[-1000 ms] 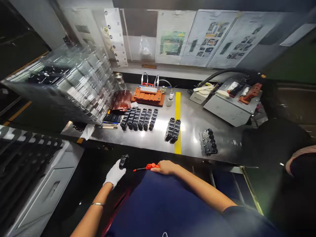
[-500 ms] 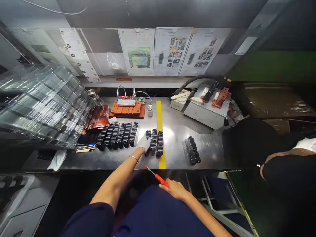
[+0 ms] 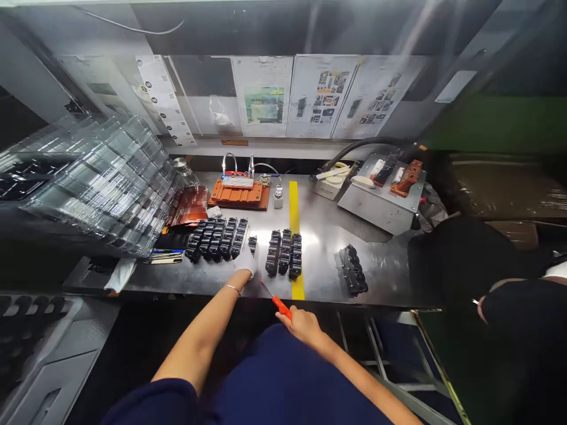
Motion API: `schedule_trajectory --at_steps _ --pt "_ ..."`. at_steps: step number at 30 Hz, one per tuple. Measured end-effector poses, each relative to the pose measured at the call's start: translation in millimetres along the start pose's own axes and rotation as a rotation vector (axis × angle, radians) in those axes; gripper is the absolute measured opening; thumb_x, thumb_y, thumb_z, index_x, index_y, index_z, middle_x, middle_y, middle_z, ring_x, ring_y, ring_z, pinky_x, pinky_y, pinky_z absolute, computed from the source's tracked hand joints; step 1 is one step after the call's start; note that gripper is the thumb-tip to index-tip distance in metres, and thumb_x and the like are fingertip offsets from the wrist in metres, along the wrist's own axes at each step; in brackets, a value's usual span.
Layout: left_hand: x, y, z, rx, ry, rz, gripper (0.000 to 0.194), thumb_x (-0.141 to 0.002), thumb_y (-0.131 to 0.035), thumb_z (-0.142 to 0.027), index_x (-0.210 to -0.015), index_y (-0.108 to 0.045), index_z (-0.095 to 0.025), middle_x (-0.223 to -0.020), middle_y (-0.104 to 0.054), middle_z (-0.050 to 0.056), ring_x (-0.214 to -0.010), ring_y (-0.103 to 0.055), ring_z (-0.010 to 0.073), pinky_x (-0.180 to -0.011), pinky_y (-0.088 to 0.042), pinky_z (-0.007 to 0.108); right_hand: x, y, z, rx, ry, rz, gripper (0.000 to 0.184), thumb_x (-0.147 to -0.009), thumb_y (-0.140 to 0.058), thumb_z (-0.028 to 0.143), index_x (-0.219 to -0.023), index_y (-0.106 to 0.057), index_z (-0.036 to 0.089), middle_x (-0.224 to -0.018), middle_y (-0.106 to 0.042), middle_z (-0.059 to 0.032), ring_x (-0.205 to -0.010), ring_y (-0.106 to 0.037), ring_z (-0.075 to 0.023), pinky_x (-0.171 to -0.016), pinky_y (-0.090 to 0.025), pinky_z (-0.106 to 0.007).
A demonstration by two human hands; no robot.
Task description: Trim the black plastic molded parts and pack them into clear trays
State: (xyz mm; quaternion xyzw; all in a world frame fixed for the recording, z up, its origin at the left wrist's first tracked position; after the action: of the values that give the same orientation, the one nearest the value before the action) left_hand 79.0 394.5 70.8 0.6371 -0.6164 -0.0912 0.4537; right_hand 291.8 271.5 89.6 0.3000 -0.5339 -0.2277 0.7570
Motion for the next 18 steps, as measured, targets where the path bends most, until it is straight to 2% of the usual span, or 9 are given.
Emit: schedule_trajectory --at_steps 3,6,8,10,12,14,16,18 --pt "44.9 0.1 45.7 -0.095 0.184 -0.076 0.046 -0.084 -0.057 -0.028 -0.120 -0.051 -0.001 -0.109 -0.060 0.032 -0.106 -0.060 0.0433 -0.083 -0.042 0.051 6.1 -3.8 5.8 0.026 0.019 0.016 0.063 -0.094 -0.023 0.062 -0.106 -0.062 0.013 -0.100 -0.071 -0.0164 -0.098 -0.066 -0.0307 -0.078 -0.045 -0.034" --pt "91.9 -6.3 92.1 -0.123 0.195 -0.085 0.048 -0.084 -0.054 -0.031 -0.126 -0.049 -0.011 -0.125 -0.054 0.028 -0.113 -0.057 0.0403 -0.089 -0.043 0.049 14.5 -14.2 13.1 0.034 0.097 0.138 0.060 -0.094 -0.027 0.062 -0.101 -0.065 0.015 -0.099 -0.071 -0.0136 -0.094 -0.067 -0.0297 -0.073 -0.044 -0.032" --pt "122.6 -15.8 133.5 -0.045 0.189 -0.049 0.048 -0.083 -0.055 -0.030 -0.128 -0.049 -0.017 -0.129 -0.054 0.022 -0.114 -0.058 0.0361 -0.092 -0.043 0.046 20.5 -22.7 21.3 0.060 0.145 0.254 0.059 -0.092 -0.031 0.063 -0.096 -0.067 0.017 -0.096 -0.071 -0.0121 -0.090 -0.067 -0.0286 -0.068 -0.042 -0.030" --pt "153.4 -26.3 187.8 0.239 0.272 -0.007 0.049 -0.076 -0.062 -0.026 -0.123 -0.053 -0.019 -0.121 -0.062 0.017 -0.113 -0.059 0.0345 -0.095 -0.042 0.044 24.4 -25.2 34.5 0.092 0.167 0.301 0.060 -0.091 -0.032 0.065 -0.092 -0.068 0.017 -0.094 -0.071 -0.0114 -0.085 -0.067 -0.0275 -0.063 -0.040 -0.029" --pt "183.3 -32.9 243.7 0.632 0.410 -0.006 0.041 -0.070 -0.068 -0.023 -0.110 -0.059 -0.019 -0.111 -0.068 0.013 -0.111 -0.060 0.0329 -0.097 -0.043 0.040 26.0 -23.8 57.9 0.117 0.200 0.277 0.062 -0.091 -0.030 0.066 -0.087 -0.068 0.017 -0.089 -0.070 -0.0109 -0.079 -0.066 -0.0259 -0.059 -0.037 -0.028" --pt "209.2 -31.3 290.0 0.879 0.525 -0.021 0.028 -0.076 -0.063 -0.030 -0.102 -0.060 -0.018 -0.101 -0.071 0.012 -0.104 -0.064 0.0303 -0.092 -0.048 0.039 27.8 -27.9 92.3 0.142 0.278 0.275 0.067 -0.090 -0.026 0.069 -0.081 -0.068 0.017 -0.082 -0.069 -0.0101 -0.072 -0.064 -0.0238 -0.056 -0.035 -0.027" --pt "229.9 -22.7 325.1 0.984 0.611 -0.023 0.032 -0.087 -0.049 -0.042 -0.101 -0.060 -0.016 -0.088 -0.071 0.012 -0.091 -0.068 0.0276 -0.083 -0.053 0.039 29.6 -40.0 131.1 0.181 0.379 0.323 0.072 -0.088 -0.024 0.073 -0.078 -0.068 0.017 -0.076 -0.068 -0.0097 -0.068 -0.063 -0.0223 -0.055 -0.035 -0.027" --pt "245.2 -13.3 349.3 1.123 0.673 -0.012 0.040 -0.089 -0.042 -0.050 -0.098 -0.061 -0.016 -0.077 -0.070 0.009 -0.079 -0.070 0.0239 -0.077 -0.055 0.036 28.5 -53.7 167.1 0.229 0.461 0.360 0.075 -0.085 -0.024 0.077 -0.079 -0.069 0.017 -0.076 -0.068 -0.0099 -0.069 -0.064 -0.0224 -0.057 -0.037 -0.027"
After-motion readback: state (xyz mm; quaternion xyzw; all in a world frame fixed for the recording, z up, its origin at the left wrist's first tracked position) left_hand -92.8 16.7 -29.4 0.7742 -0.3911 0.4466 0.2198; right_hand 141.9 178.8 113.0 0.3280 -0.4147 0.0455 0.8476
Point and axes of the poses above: each hand's wrist, its own x-axis away from the middle knuckle, its own y-axis out of the back of the hand, z = x × y, the point moved 9 cm from there along -x, towards the middle knuckle
